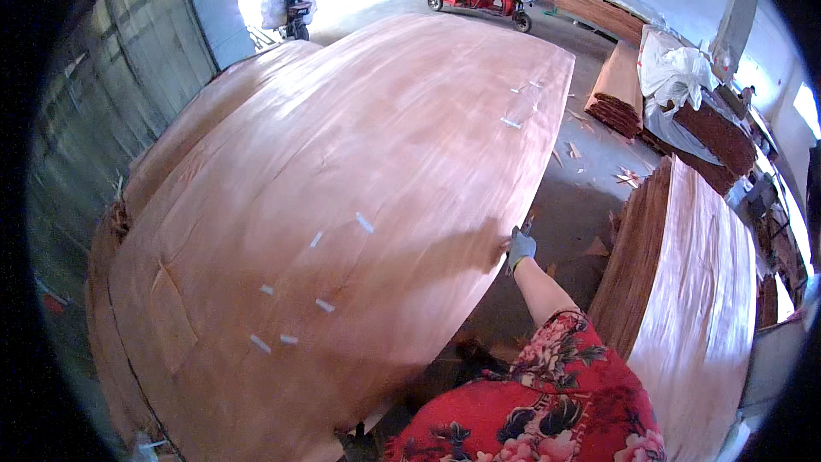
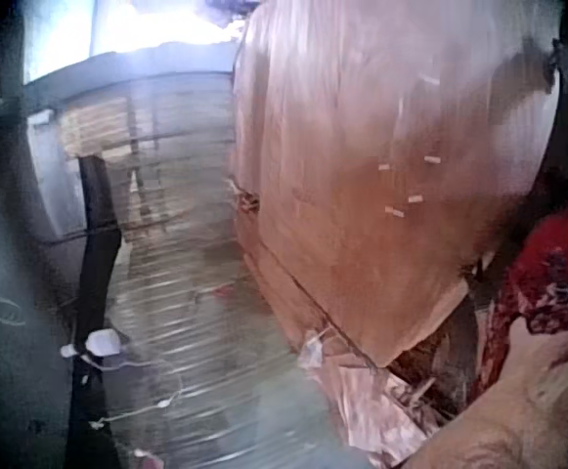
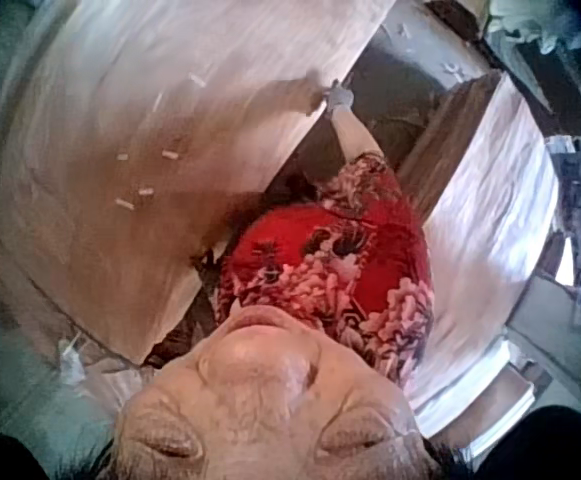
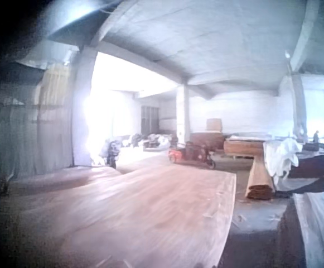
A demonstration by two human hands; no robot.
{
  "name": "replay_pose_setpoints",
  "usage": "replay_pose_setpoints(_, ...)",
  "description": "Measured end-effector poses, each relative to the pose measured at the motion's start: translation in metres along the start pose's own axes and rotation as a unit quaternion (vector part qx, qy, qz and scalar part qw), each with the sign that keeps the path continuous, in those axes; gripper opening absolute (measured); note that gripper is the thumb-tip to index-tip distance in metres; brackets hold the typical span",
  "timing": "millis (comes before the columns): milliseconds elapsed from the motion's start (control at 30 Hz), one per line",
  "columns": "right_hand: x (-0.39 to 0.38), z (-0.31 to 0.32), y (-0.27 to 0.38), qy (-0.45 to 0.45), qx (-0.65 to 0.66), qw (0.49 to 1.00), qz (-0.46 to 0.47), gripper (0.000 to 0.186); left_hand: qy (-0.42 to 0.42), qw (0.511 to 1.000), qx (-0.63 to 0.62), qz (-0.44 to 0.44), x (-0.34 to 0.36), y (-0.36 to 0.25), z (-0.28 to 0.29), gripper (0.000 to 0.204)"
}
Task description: The person cuts a large sheet of light brown material on a table using a utility knife. They smooth the material, make straight cuts, and apply small strips of white tape to the surface. The person also picks up and discards cut scraps from the floor.
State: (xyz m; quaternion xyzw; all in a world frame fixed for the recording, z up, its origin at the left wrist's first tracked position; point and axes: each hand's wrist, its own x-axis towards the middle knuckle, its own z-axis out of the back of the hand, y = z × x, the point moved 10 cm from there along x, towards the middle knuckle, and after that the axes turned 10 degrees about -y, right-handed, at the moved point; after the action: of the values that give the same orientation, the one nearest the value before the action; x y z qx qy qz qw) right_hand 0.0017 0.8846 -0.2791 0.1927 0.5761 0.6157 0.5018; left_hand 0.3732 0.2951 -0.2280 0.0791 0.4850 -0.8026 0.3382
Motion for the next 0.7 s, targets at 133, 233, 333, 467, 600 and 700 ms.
replay_pose_setpoints(133,0.024,-0.012,-0.01,0.014,-0.076,0.996,-0.05,0.06,-0.019,0.999,0.026,0.037,0.025,-0.031,-0.008,0.033)
replay_pose_setpoints(233,0.006,-0.033,0.004,0.064,0.007,0.994,-0.091,0.037,-0.037,0.996,0.045,0.065,0.034,-0.046,-0.007,0.032)
replay_pose_setpoints(333,-0.012,-0.038,0.026,0.143,0.056,0.981,-0.116,0.025,-0.044,0.994,0.049,0.091,0.036,-0.051,-0.009,0.031)
replay_pose_setpoints(467,-0.013,-0.029,0.046,0.163,0.079,0.973,-0.142,0.017,-0.046,0.991,0.028,0.123,0.038,-0.049,-0.015,0.031)
replay_pose_setpoints(600,-0.008,-0.015,0.039,0.157,0.088,0.972,-0.149,0.017,-0.05,0.985,-0.014,0.164,0.029,-0.022,-0.007,0.03)
replay_pose_setpoints(700,-0.027,-0.021,0.021,0.207,0.194,0.947,-0.152,0.028,-0.083,0.972,-0.06,0.21,0.0,0.008,0.015,0.03)
